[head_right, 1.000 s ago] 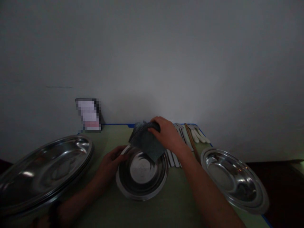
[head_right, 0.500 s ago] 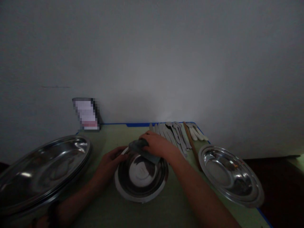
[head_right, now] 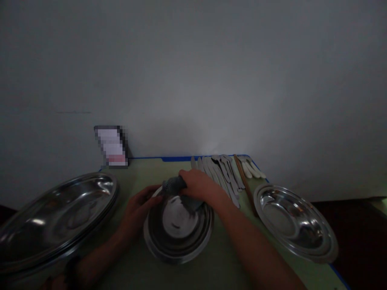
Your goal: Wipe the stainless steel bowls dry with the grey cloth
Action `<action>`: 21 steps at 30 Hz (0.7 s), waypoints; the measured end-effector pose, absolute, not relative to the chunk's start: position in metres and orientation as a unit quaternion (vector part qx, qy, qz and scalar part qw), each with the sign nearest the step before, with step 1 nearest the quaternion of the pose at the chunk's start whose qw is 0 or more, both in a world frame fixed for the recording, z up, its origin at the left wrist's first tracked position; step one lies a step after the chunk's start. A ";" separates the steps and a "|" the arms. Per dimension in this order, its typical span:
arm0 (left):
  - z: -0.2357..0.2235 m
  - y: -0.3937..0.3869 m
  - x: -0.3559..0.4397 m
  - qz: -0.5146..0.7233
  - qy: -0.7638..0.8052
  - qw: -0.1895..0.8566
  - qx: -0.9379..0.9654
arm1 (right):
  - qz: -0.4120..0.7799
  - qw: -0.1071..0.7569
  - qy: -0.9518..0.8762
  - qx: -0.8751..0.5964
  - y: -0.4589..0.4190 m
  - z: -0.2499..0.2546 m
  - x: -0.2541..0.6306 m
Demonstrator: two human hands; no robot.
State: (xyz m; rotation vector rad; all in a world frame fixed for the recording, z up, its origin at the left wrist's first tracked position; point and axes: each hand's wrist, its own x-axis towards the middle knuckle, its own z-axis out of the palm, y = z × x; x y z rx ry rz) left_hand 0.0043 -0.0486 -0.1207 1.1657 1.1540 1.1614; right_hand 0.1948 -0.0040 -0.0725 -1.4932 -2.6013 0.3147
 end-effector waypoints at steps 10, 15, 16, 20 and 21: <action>-0.068 -0.056 0.035 0.592 0.412 0.546 0.426 | 0.019 0.352 -0.767 -0.536 -0.013 -0.020 0.209; -0.001 -0.031 0.045 0.605 0.348 0.496 0.516 | 0.001 0.457 -0.706 -0.541 -0.003 0.014 0.219; 0.004 -0.028 0.048 0.604 0.348 0.501 0.513 | 0.004 0.452 -0.705 -0.546 -0.001 0.016 0.222; -0.006 -0.023 0.055 0.557 0.361 0.524 0.534 | 0.033 0.410 -0.711 -0.570 0.005 0.009 0.233; -0.011 -0.022 0.055 0.543 0.372 0.523 0.541 | 0.040 0.394 -0.718 -0.572 0.006 0.005 0.234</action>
